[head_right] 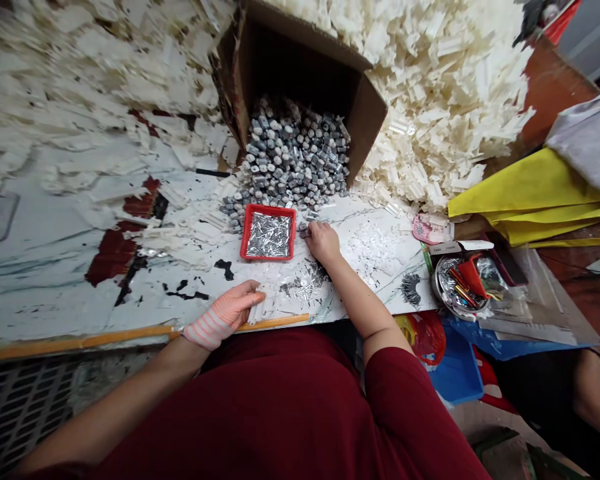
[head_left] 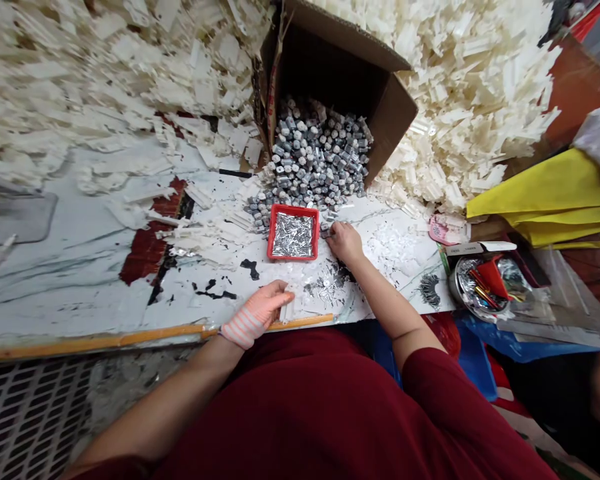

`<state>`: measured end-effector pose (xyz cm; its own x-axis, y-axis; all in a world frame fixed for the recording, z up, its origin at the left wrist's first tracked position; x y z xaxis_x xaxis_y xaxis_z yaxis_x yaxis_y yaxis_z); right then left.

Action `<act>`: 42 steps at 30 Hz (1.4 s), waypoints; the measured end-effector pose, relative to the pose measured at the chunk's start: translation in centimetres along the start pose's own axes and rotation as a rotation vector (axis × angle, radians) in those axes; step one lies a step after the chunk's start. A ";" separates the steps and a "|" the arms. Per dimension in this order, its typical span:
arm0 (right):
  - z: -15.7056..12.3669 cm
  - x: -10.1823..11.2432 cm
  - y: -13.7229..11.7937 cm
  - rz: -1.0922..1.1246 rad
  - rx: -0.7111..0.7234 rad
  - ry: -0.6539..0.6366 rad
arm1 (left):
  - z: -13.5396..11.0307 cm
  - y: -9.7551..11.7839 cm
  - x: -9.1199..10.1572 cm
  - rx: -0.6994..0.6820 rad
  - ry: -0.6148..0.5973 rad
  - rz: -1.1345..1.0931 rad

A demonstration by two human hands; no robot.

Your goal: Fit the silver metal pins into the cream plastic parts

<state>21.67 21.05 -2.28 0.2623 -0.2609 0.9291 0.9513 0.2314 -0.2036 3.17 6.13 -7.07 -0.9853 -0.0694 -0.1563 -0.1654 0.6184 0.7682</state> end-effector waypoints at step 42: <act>-8.2 1.9 2.3 0.375 -0.220 -0.253 | -1.2 2.8 0.2 0.024 0.083 -0.101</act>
<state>25.67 13.39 -3.50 0.5714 0.0443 0.8195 0.8176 0.0553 -0.5731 2.48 6.95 -4.21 -0.9639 -0.1964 -0.1798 -0.2643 0.6232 0.7360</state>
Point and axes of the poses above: each hand's wrist, its own z-axis towards the middle knuckle, its own x-axis out of the back of the hand, y = z × x, the point moved 8 cm from there along z, towards the middle knuckle, and after that the axes turned 15 degrees about y, right-handed, at the moved point
